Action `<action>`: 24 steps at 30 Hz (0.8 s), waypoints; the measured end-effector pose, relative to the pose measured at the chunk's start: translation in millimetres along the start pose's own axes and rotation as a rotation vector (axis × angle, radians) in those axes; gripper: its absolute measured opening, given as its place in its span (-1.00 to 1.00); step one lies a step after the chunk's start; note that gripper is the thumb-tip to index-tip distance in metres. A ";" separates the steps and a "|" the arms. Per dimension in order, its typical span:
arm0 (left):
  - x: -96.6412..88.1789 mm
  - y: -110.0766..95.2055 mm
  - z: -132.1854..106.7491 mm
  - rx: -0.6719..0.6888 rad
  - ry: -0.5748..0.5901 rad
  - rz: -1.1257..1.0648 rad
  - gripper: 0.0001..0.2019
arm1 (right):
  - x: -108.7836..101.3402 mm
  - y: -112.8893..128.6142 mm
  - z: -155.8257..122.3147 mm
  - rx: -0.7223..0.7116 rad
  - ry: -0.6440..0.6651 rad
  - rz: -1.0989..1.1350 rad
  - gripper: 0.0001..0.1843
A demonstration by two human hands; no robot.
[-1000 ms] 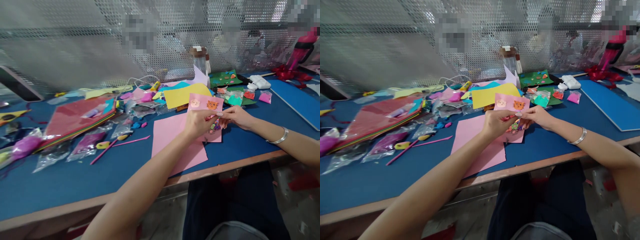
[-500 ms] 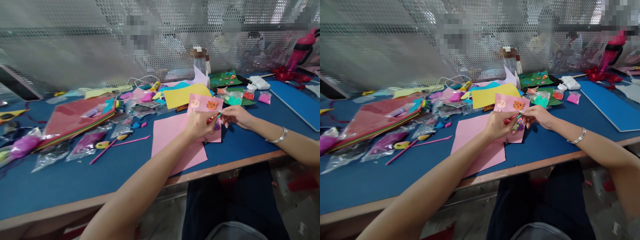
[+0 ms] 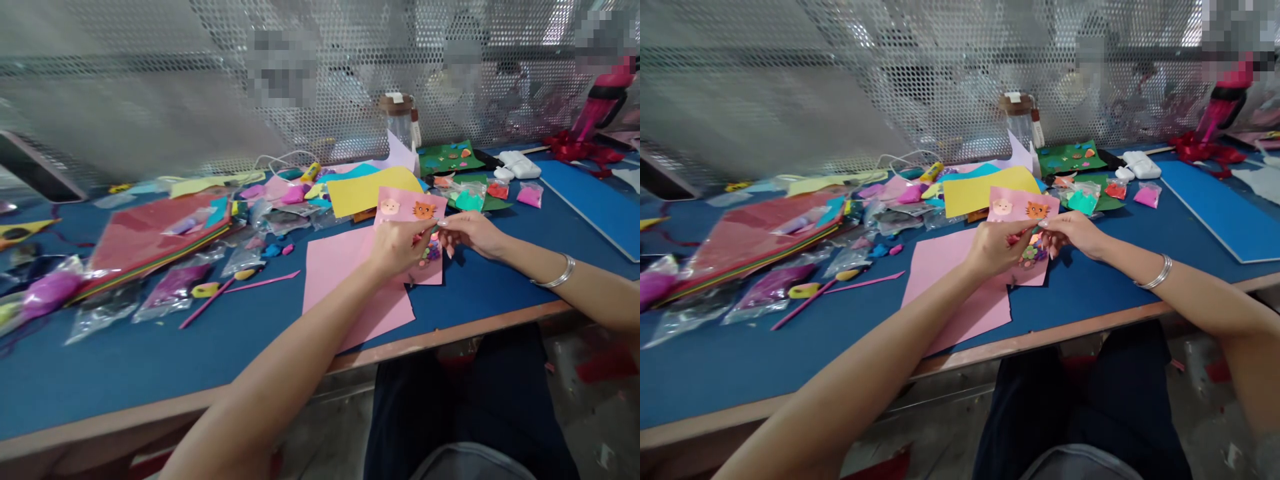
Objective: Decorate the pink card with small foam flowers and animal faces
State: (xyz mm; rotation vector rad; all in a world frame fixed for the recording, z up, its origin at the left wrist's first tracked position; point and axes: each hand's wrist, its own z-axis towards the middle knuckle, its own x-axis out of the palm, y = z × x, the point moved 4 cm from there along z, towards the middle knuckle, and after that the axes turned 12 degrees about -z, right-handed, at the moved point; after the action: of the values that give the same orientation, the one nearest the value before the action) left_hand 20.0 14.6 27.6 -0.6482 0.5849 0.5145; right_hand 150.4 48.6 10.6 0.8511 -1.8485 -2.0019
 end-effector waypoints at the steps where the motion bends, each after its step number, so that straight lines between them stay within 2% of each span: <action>1: 0.1 0.6 -0.3 -0.014 -0.003 -0.017 -0.74 | -0.1 0.2 0.2 -0.003 -0.003 -0.010 -0.71; 5: 1.1 2.7 -1.7 -0.052 -0.013 -0.080 -0.74 | -0.5 -0.4 1.3 -0.025 -0.003 -0.032 -0.74; 12: 0.1 3.3 -1.1 -0.017 -0.047 -0.031 -0.74 | -2.6 0.8 2.0 -0.062 -0.060 -0.115 -0.81; 17: -4.3 5.9 0.6 0.001 -0.081 0.000 -0.73 | -9.1 -0.4 3.5 -0.025 -0.132 -0.042 -0.85; 24: 0.9 6.3 -0.6 0.014 -0.049 -0.006 -0.73 | -3.7 0.9 1.7 -0.008 -0.074 0.005 -0.82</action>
State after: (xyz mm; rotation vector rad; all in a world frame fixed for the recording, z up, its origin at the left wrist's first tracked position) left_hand 16.6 18.7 24.0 -0.6218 0.5397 0.5188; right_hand 152.1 52.0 12.3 0.7790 -1.8793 -2.0625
